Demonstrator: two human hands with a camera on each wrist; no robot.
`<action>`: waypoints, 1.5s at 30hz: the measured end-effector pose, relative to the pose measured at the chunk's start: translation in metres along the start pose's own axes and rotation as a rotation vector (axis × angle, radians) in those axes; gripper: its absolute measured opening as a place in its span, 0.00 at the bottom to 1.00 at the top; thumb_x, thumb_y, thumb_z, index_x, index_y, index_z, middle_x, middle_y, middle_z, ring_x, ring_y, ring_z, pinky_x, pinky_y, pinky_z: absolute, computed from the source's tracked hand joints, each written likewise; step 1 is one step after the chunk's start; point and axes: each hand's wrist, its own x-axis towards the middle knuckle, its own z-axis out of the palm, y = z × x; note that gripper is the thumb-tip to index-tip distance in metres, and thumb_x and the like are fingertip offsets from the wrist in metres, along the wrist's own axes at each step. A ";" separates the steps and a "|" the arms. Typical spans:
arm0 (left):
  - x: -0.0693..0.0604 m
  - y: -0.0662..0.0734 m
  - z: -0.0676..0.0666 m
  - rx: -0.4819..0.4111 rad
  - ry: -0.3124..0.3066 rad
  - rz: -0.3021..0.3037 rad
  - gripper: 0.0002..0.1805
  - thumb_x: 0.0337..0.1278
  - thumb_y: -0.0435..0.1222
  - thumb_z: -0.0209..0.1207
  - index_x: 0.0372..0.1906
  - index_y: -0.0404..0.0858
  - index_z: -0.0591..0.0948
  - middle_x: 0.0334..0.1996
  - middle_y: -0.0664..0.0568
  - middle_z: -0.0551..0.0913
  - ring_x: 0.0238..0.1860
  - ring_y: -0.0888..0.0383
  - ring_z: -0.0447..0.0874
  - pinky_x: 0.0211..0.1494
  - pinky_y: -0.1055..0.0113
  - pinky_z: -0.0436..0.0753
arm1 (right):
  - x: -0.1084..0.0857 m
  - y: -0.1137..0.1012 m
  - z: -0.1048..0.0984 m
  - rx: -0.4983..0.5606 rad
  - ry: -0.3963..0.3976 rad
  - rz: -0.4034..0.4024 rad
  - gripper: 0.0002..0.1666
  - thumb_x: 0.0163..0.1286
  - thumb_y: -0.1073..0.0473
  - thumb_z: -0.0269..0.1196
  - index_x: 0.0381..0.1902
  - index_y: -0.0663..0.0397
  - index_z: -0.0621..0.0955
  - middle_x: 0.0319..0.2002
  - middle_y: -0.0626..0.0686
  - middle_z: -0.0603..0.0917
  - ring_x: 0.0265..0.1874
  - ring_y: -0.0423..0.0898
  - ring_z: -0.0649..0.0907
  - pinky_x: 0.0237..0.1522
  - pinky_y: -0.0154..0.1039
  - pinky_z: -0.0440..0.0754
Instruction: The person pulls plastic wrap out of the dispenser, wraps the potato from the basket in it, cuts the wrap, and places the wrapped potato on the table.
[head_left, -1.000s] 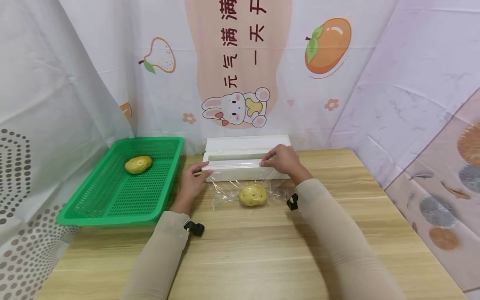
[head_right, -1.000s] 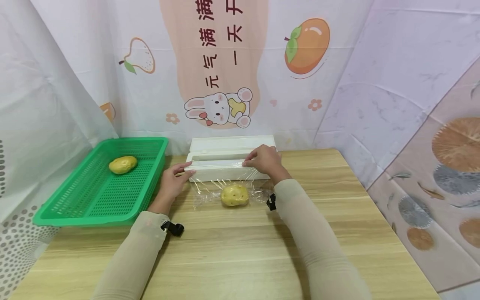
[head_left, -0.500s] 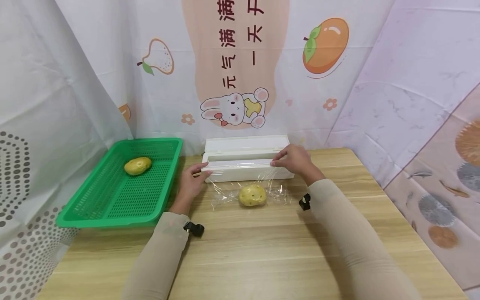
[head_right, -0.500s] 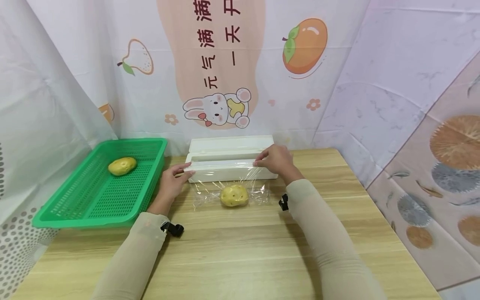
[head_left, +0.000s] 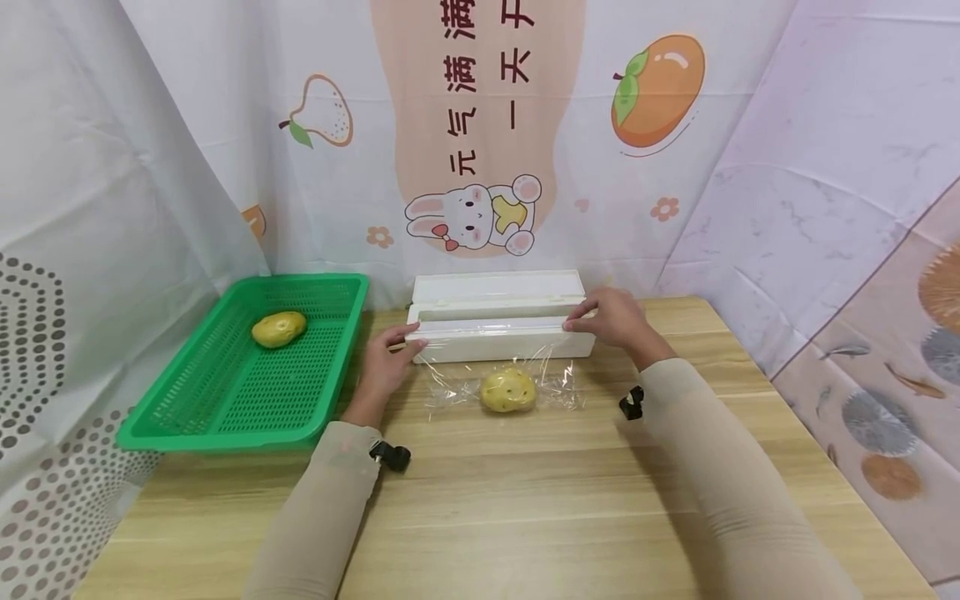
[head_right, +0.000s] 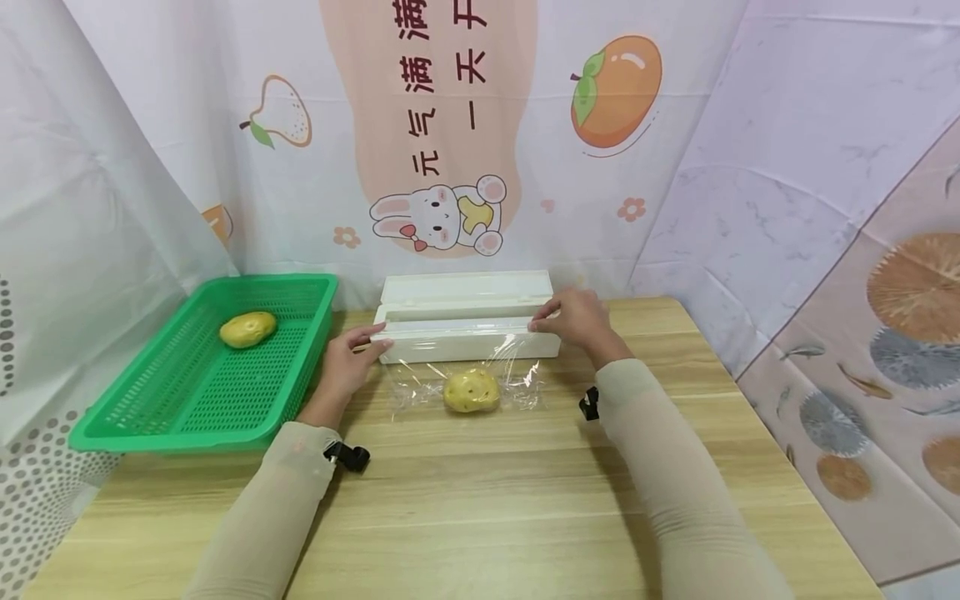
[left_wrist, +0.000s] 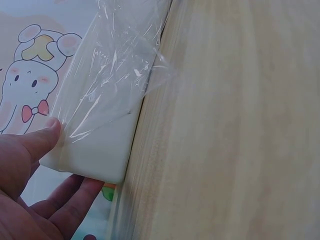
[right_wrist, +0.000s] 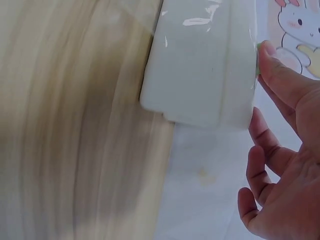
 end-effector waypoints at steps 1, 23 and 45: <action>0.000 0.000 -0.001 0.003 0.000 0.000 0.22 0.64 0.38 0.71 0.61 0.40 0.85 0.65 0.42 0.81 0.66 0.42 0.77 0.66 0.48 0.80 | 0.000 0.002 -0.001 0.002 0.002 0.002 0.13 0.60 0.42 0.77 0.40 0.40 0.93 0.51 0.52 0.89 0.55 0.56 0.82 0.53 0.54 0.77; 0.001 -0.001 0.000 0.011 -0.003 -0.003 0.21 0.62 0.40 0.71 0.59 0.43 0.86 0.65 0.44 0.82 0.65 0.44 0.78 0.65 0.49 0.81 | -0.005 0.025 -0.009 0.102 -0.010 -0.063 0.11 0.63 0.51 0.76 0.38 0.50 0.92 0.50 0.57 0.90 0.53 0.57 0.83 0.60 0.57 0.77; 0.000 0.003 0.002 0.007 -0.002 -0.006 0.21 0.64 0.38 0.71 0.61 0.42 0.86 0.64 0.43 0.82 0.63 0.44 0.81 0.63 0.49 0.82 | -0.014 0.042 -0.002 0.147 0.087 -0.166 0.17 0.66 0.50 0.74 0.49 0.51 0.89 0.56 0.58 0.86 0.57 0.59 0.81 0.60 0.62 0.77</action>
